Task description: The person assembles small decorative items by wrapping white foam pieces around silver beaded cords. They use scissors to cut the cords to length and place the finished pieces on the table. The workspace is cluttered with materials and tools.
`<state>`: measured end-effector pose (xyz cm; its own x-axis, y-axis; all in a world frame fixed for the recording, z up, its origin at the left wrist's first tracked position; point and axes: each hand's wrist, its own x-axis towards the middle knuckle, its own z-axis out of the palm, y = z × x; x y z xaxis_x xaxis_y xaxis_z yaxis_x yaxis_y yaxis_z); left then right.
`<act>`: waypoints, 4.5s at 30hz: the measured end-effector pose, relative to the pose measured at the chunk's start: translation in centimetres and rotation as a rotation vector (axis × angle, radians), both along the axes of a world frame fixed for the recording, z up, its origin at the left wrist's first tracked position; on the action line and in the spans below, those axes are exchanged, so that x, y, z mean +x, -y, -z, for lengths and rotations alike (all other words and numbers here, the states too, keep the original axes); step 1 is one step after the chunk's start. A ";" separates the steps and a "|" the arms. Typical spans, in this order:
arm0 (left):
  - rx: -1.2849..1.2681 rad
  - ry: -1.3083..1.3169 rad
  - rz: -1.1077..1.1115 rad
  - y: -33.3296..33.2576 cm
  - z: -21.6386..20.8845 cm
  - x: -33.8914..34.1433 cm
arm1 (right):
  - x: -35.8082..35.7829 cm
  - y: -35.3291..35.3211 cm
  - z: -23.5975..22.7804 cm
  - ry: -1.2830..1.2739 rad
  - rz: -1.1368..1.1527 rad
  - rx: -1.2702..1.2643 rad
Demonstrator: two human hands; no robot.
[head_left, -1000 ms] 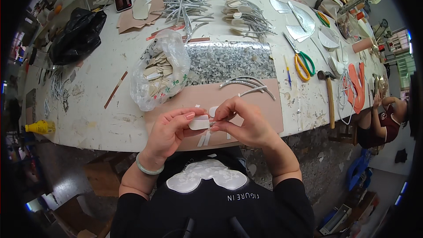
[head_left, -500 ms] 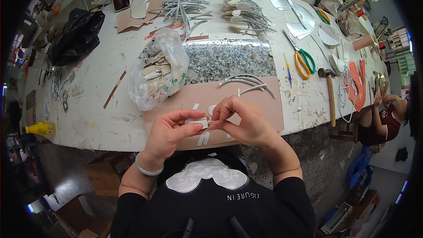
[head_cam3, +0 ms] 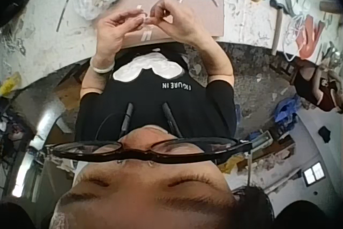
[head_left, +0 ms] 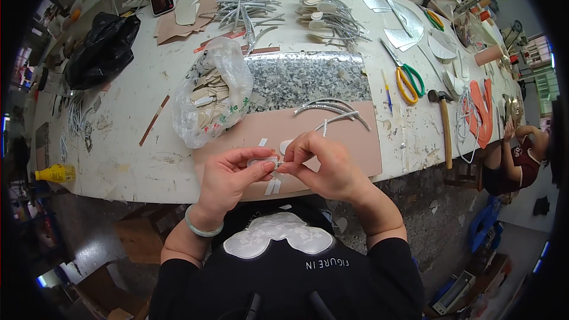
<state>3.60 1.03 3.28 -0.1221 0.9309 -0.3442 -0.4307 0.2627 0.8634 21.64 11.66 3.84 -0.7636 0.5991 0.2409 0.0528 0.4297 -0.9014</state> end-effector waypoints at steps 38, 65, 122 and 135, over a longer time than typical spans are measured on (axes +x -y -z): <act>0.267 -1.034 0.244 -3.6 1.0 0.3 | 1.2 -24.7 1.1 -0.004 0.362 0.521; 0.242 -1.179 0.216 -2.5 1.7 0.9 | 38.6 -24.8 7.0 0.607 1.655 0.322; 0.162 -1.053 0.511 -10.9 -2.4 10.0 | 48.9 -21.6 5.1 0.768 1.458 -0.127; 0.214 -1.043 0.530 -9.8 -3.5 10.7 | 47.6 -23.0 3.2 0.551 1.571 0.105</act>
<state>14.27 10.86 6.79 0.1660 0.9763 -0.1387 0.6246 0.0047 0.7809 69.29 34.69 0.67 0.5236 0.8140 0.2516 0.7430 -0.2917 -0.6023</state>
